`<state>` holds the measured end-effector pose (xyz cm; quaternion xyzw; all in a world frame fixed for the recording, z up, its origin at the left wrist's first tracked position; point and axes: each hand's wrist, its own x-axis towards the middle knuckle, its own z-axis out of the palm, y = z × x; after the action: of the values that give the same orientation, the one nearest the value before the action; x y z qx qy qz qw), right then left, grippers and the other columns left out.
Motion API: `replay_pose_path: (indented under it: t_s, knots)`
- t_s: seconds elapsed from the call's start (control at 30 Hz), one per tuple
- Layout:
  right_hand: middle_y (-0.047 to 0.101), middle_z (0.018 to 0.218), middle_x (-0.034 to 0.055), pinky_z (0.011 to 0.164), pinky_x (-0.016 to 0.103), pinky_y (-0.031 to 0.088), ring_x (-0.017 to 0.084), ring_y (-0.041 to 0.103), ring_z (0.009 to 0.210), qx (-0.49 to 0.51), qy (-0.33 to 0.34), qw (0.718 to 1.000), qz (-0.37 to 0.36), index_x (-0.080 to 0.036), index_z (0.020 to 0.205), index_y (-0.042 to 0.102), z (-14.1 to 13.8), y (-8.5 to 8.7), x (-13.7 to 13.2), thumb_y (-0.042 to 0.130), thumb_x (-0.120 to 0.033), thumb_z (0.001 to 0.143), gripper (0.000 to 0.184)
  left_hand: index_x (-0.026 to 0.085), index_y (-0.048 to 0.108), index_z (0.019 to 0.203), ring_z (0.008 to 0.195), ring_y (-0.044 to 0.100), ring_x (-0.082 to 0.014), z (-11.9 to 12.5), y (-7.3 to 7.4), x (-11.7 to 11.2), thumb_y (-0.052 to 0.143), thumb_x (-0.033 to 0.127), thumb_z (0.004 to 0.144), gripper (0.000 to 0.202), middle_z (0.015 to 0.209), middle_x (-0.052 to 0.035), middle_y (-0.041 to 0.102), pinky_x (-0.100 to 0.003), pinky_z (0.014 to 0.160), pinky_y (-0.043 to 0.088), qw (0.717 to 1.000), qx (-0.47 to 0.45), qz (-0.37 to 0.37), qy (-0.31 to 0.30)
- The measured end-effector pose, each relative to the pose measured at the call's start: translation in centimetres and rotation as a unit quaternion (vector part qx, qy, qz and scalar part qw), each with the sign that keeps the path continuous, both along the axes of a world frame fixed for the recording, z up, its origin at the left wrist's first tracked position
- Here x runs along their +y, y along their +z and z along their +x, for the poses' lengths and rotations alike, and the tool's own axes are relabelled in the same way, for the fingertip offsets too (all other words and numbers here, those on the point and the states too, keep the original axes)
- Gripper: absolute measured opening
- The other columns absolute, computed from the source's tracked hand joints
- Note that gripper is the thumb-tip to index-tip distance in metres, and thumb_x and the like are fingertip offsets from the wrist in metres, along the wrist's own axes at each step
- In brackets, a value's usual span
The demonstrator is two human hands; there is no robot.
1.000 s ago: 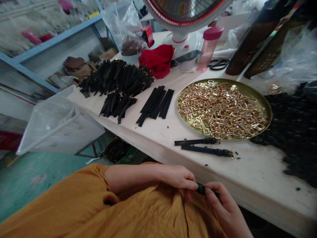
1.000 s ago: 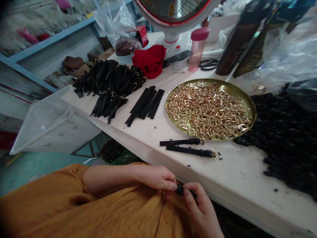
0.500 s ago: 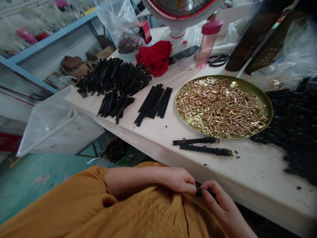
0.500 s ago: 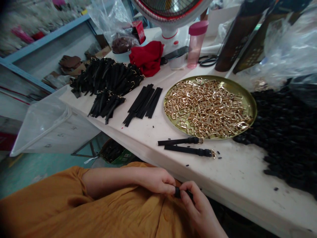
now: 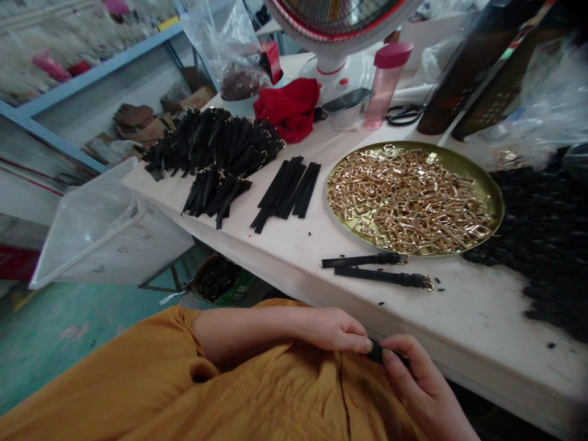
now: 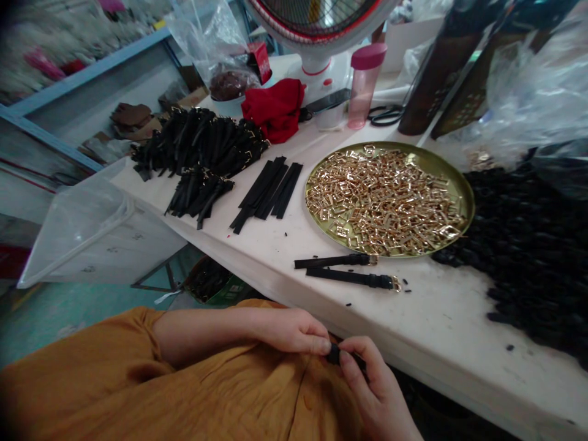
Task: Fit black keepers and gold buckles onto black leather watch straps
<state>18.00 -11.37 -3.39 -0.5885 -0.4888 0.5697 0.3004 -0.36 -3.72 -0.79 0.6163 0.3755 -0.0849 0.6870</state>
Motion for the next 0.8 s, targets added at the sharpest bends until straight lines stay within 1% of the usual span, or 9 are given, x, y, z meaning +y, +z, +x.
replay_pose_path:
  t_s: [0.1, 0.2, 0.27, 0.33, 0.4, 0.47, 0.53, 0.63, 0.8]
  knots:
    - [0.051, 0.065, -0.0016, 0.042, 0.021, 0.034, 0.012, 0.047, 0.053, 0.002, 0.001, 1.000, -0.005, -0.023, 0.084, 0.050, -0.2, 0.0, -0.1, 0.046, -0.047, 0.081, 0.024, 0.013, 0.058, 0.082, 0.063, 0.042, -0.0050, -0.2, -0.3, -0.1, 0.047, 0.032, 0.085, 0.022, 0.067, 0.0052, 0.048, -0.015, 0.059, 0.033, 0.998, -0.027, -0.046, 0.020]
    - [0.051, 0.063, -0.0016, 0.048, 0.022, 0.040, 0.013, 0.051, 0.057, -0.001, 0.010, 1.000, 0.017, -0.023, 0.081, 0.051, -0.6, 0.1, -0.1, 0.045, -0.045, 0.082, 0.023, 0.012, 0.058, 0.079, 0.051, 0.034, -0.0038, -0.3, -0.6, -0.1, 0.044, 0.033, 0.086, 0.026, 0.057, 0.0060, 0.039, -0.015, 0.049, 0.027, 0.990, -0.059, -0.126, 0.021]
    - [0.052, 0.063, -0.0015, 0.053, 0.024, 0.043, 0.014, 0.053, 0.059, -0.016, 0.012, 0.999, 0.041, -0.023, 0.078, 0.052, -0.7, 0.2, -0.1, 0.046, -0.044, 0.081, 0.022, 0.013, 0.057, 0.078, 0.046, 0.031, -0.0038, -0.3, -0.5, 0.0, 0.043, 0.037, 0.086, 0.029, 0.053, 0.0067, 0.035, -0.016, 0.045, 0.025, 0.988, -0.053, -0.143, 0.020]
    - [0.055, 0.066, -0.0008, 0.057, 0.025, 0.046, 0.015, 0.054, 0.059, -0.044, 0.006, 0.997, 0.068, -0.023, 0.081, 0.053, -0.6, -0.1, 0.0, 0.046, -0.042, 0.081, 0.020, 0.014, 0.055, 0.077, 0.045, 0.035, -0.0040, -0.2, -0.1, 0.3, 0.044, 0.039, 0.085, 0.028, 0.052, 0.0070, 0.039, -0.016, 0.046, 0.028, 0.994, -0.015, -0.109, 0.016]
    - [0.059, 0.074, 0.0014, 0.061, 0.027, 0.048, 0.016, 0.057, 0.064, -0.083, 0.002, 0.992, 0.099, -0.023, 0.089, 0.052, -0.2, -0.6, 0.2, 0.045, -0.041, 0.082, 0.021, 0.015, 0.054, 0.079, 0.049, 0.045, -0.0050, -0.2, 0.6, 0.6, 0.046, 0.034, 0.085, 0.022, 0.056, 0.0060, 0.048, -0.016, 0.050, 0.034, 0.998, 0.014, -0.059, -0.007]
    - [0.062, 0.083, 0.0041, 0.064, 0.029, 0.050, 0.018, 0.060, 0.071, -0.118, 0.024, 0.984, 0.133, -0.022, 0.097, 0.051, 0.3, -1.2, 0.3, 0.044, -0.039, 0.082, 0.023, 0.016, 0.053, 0.080, 0.054, 0.051, -0.0061, -0.2, 1.3, 0.8, 0.047, 0.030, 0.083, 0.016, 0.061, 0.0047, 0.054, -0.016, 0.055, 0.039, 0.999, 0.016, -0.029, -0.032]
    - [0.064, 0.086, 0.0052, 0.065, 0.029, 0.051, 0.019, 0.063, 0.077, -0.136, 0.069, 0.976, 0.158, -0.023, 0.100, 0.050, 0.8, -1.7, 0.3, 0.045, -0.037, 0.082, 0.024, 0.016, 0.054, 0.080, 0.056, 0.053, -0.0066, -0.3, 1.7, 0.8, 0.047, 0.031, 0.083, 0.017, 0.062, 0.0039, 0.057, -0.016, 0.056, 0.039, 0.999, 0.012, -0.006, -0.043]
    - [0.066, 0.088, 0.0049, 0.065, 0.028, 0.052, 0.019, 0.064, 0.080, -0.138, 0.119, 0.970, 0.161, -0.024, 0.102, 0.049, 1.0, -1.6, 0.3, 0.044, -0.034, 0.083, 0.023, 0.016, 0.056, 0.077, 0.057, 0.054, -0.0073, -0.3, 1.6, 0.6, 0.047, 0.034, 0.084, 0.021, 0.062, 0.0032, 0.058, -0.016, 0.054, 0.038, 0.998, 0.020, 0.049, -0.043]
    - [0.067, 0.088, 0.0056, 0.067, 0.031, 0.052, 0.021, 0.065, 0.080, -0.133, 0.131, 0.972, 0.144, -0.024, 0.099, 0.052, 0.9, -0.6, 0.5, 0.041, -0.032, 0.083, 0.021, 0.016, 0.057, 0.073, 0.056, 0.056, -0.0074, 0.3, 1.2, 0.3, 0.047, 0.034, 0.085, 0.024, 0.063, 0.0026, 0.060, -0.016, 0.053, 0.036, 0.994, 0.027, 0.076, -0.076]
